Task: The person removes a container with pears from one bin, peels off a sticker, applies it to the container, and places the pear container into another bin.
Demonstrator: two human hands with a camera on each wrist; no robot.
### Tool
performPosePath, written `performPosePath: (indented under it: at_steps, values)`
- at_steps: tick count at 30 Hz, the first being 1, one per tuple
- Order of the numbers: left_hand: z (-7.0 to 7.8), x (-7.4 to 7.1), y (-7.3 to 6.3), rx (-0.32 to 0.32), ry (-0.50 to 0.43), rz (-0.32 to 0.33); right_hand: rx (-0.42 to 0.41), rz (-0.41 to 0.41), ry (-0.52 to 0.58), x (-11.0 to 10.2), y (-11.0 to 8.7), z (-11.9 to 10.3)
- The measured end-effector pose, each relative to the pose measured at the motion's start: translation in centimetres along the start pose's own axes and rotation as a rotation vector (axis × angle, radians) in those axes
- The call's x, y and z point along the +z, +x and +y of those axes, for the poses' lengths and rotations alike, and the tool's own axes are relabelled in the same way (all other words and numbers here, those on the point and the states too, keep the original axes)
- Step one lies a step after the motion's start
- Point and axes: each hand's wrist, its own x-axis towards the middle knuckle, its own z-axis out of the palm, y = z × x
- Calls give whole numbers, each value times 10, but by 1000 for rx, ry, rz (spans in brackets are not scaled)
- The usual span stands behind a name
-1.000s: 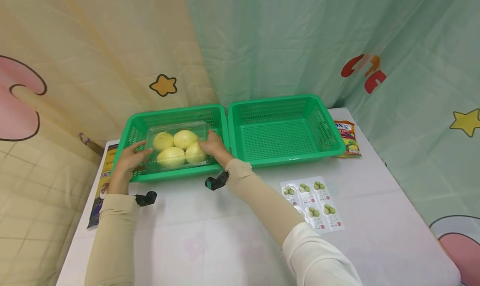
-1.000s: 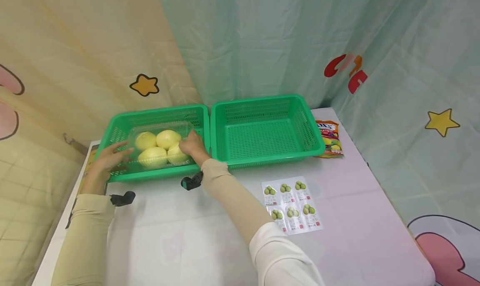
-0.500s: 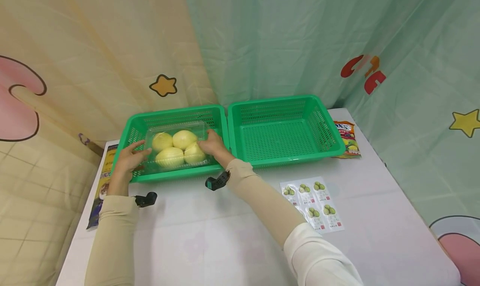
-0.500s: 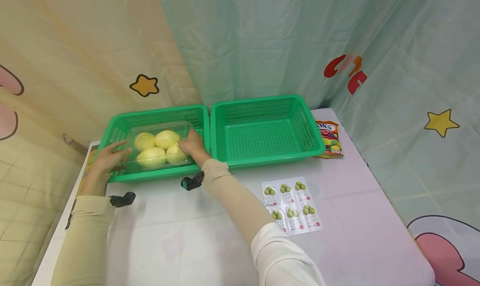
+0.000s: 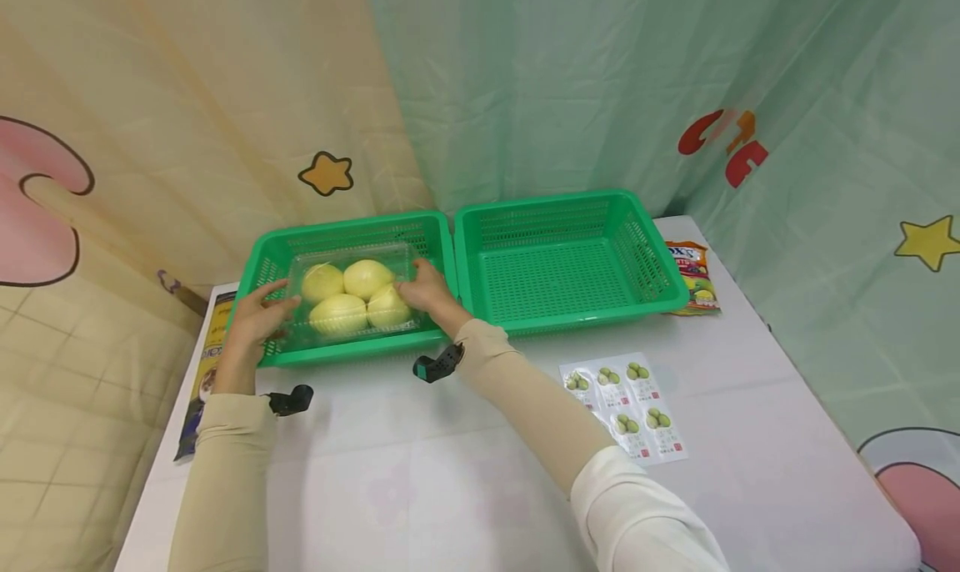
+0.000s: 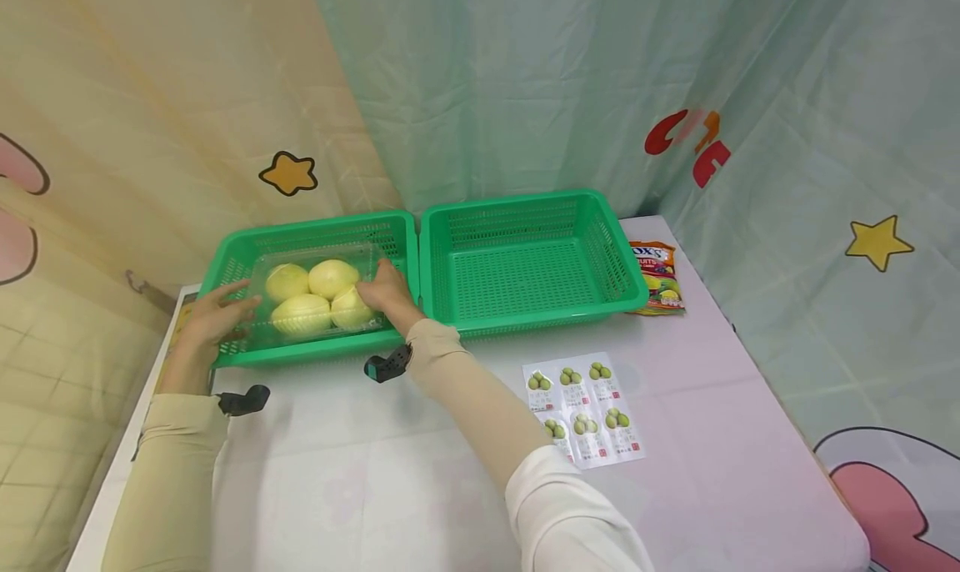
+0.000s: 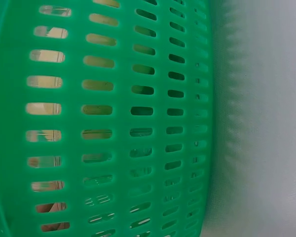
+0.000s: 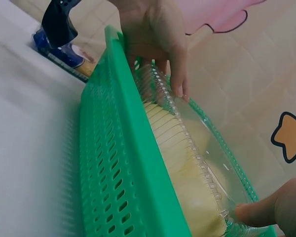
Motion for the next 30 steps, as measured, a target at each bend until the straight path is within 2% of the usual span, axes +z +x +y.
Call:
performPosePath:
  at_steps: [9,17,23,30]
  values:
    - [9,-2,-8,4,-11,29,-35,1,44,-2,-2,1]
    - [9,-6,-10,23,-8,71,-86,-21,54,-10,-8,-5]
    - [13,-8,-11,45,-43,94,-98,-41,116,-18,-12,-8]
    - [13,-7,-12,34,-46,101,-110,-32,138,-21,-14,-8]
